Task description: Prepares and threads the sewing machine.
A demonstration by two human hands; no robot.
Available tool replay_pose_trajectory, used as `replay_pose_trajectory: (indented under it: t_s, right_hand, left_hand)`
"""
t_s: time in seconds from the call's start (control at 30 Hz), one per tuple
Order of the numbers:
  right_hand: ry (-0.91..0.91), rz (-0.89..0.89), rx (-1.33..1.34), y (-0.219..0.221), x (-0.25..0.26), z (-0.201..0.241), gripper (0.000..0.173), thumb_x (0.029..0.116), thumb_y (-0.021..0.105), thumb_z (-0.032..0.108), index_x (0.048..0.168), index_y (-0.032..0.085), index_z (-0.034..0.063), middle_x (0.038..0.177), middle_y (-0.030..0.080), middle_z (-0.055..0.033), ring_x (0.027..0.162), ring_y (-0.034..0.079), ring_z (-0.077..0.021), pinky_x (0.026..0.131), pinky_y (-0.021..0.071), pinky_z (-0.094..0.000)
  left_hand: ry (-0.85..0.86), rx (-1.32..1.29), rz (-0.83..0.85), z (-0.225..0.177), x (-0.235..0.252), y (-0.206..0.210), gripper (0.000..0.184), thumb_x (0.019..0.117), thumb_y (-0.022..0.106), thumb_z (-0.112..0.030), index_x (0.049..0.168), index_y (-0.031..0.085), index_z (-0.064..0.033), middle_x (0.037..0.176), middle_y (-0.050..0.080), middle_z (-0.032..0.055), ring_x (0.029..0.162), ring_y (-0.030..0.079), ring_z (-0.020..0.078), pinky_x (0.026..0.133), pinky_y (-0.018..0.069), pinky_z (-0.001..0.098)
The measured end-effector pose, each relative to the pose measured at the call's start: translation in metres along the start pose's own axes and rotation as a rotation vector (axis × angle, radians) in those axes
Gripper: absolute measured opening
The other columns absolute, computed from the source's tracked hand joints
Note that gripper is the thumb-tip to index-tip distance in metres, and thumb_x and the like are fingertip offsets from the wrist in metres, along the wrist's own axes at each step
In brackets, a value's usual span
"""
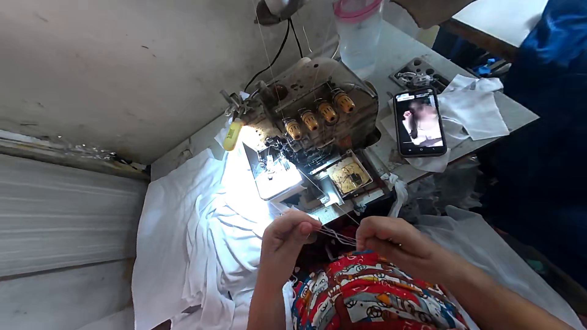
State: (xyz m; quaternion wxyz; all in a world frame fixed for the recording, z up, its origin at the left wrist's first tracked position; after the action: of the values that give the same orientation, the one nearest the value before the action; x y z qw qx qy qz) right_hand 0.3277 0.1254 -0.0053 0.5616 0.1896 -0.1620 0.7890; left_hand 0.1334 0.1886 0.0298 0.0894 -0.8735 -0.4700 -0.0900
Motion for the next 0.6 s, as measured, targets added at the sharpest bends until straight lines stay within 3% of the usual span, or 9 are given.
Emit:
replay_pose_trajectory:
  t_s: [0.13,0.2,0.27,0.33,0.43,0.5,0.57,0.6]
  right_hand:
    - [-0.036,-0.163,0.075,-0.012,-0.004,0.002,0.027,0.1116,0.04,0.026,0.106,0.06,0.0089,0.095,0.061,0.0024,0.089,0.059,0.0036,0.079,0.0502,-0.0118]
    - [-0.056,-0.267,0.086,-0.022,-0.007,0.004,0.029,0.1113,0.041,0.032,0.106,0.064,0.0162,0.102,0.064,0.0072,0.103,0.06,0.0002,0.092,0.0489,-0.018]
    - [-0.071,-0.356,0.035,-0.033,-0.01,0.006,0.028,0.1107,0.041,0.035,0.104,0.065,0.0219,0.111,0.065,0.0126,0.117,0.056,-0.0007,0.105,0.0417,-0.0223]
    - [-0.079,-0.412,-0.017,-0.042,-0.014,0.007,0.028,0.1102,0.043,0.036,0.101,0.067,0.0245,0.126,0.064,0.0141,0.133,0.048,-0.0044,0.117,0.0325,-0.0289]
    - [-0.082,-0.416,0.023,-0.045,-0.017,0.008,0.03,0.1098,0.043,0.038,0.1,0.068,0.0254,0.144,0.059,0.0081,0.15,0.036,-0.017,0.126,0.0234,-0.04]
    - [-0.097,-0.364,0.171,-0.037,-0.014,0.01,0.031,0.1101,0.042,0.037,0.104,0.069,0.022,0.146,0.06,0.0018,0.151,0.036,-0.0226,0.127,0.0235,-0.0427]
    - [-0.119,-0.322,0.3,-0.029,-0.011,0.012,0.03,0.1105,0.042,0.034,0.11,0.068,0.0192,0.133,0.069,-0.0007,0.141,0.05,-0.0215,0.126,0.026,-0.0455]
    - [-0.129,-0.311,0.33,-0.028,-0.01,0.014,0.029,0.1107,0.042,0.033,0.111,0.067,0.0188,0.12,0.074,0.0013,0.129,0.061,-0.0162,0.125,0.0279,-0.0452]
  left_hand:
    - [-0.02,-0.307,0.091,0.018,-0.001,0.004,0.027,0.1045,0.056,-0.034,0.113,0.076,-0.0179,0.103,0.077,-0.0042,0.095,0.073,0.006,0.088,0.0599,0.0257]
    - [-0.003,-0.364,0.103,0.024,-0.001,-0.002,0.03,0.105,0.053,-0.036,0.115,0.075,-0.0193,0.1,0.078,-0.0046,0.092,0.073,0.0047,0.085,0.0598,0.0238]
    - [-0.026,-0.378,0.004,0.03,-0.003,-0.014,0.029,0.1042,0.054,-0.038,0.115,0.075,-0.0221,0.093,0.077,-0.0063,0.084,0.073,0.003,0.08,0.0594,0.0212]
    - [-0.068,-0.27,-0.162,0.031,-0.006,-0.027,0.027,0.1034,0.055,-0.037,0.113,0.076,-0.0221,0.094,0.077,-0.0065,0.078,0.073,0.0027,0.073,0.06,0.0193]
    - [-0.008,0.241,-0.263,0.022,0.001,-0.029,0.019,0.1046,0.054,-0.017,0.119,0.066,-0.0133,0.108,0.073,-0.0091,0.081,0.069,-0.0016,0.07,0.0576,0.0176]
    - [0.085,0.459,-0.126,0.011,0.012,-0.005,0.025,0.105,0.055,-0.018,0.122,0.067,-0.0058,0.129,0.065,0.0004,0.091,0.065,-0.0034,0.077,0.0565,0.0164]
    - [0.148,0.562,0.06,0.001,0.024,0.029,0.027,0.1064,0.052,-0.016,0.124,0.067,-0.0028,0.136,0.063,0.0124,0.101,0.067,0.0021,0.087,0.0559,0.0186]
    - [0.178,0.607,0.147,-0.003,0.028,0.044,0.027,0.1069,0.051,-0.014,0.124,0.067,-0.0023,0.132,0.066,0.0158,0.105,0.069,0.0074,0.092,0.0551,0.0215]
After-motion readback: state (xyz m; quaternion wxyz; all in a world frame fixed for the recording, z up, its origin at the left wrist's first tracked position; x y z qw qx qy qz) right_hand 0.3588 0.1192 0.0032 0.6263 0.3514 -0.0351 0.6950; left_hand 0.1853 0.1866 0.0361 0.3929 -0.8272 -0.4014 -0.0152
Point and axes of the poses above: each hand's wrist, its own x-axis towards the middle knuckle, its own y-axis out of the palm, z = x × y, the point moved 5 cm from there along x, towards the middle knuckle
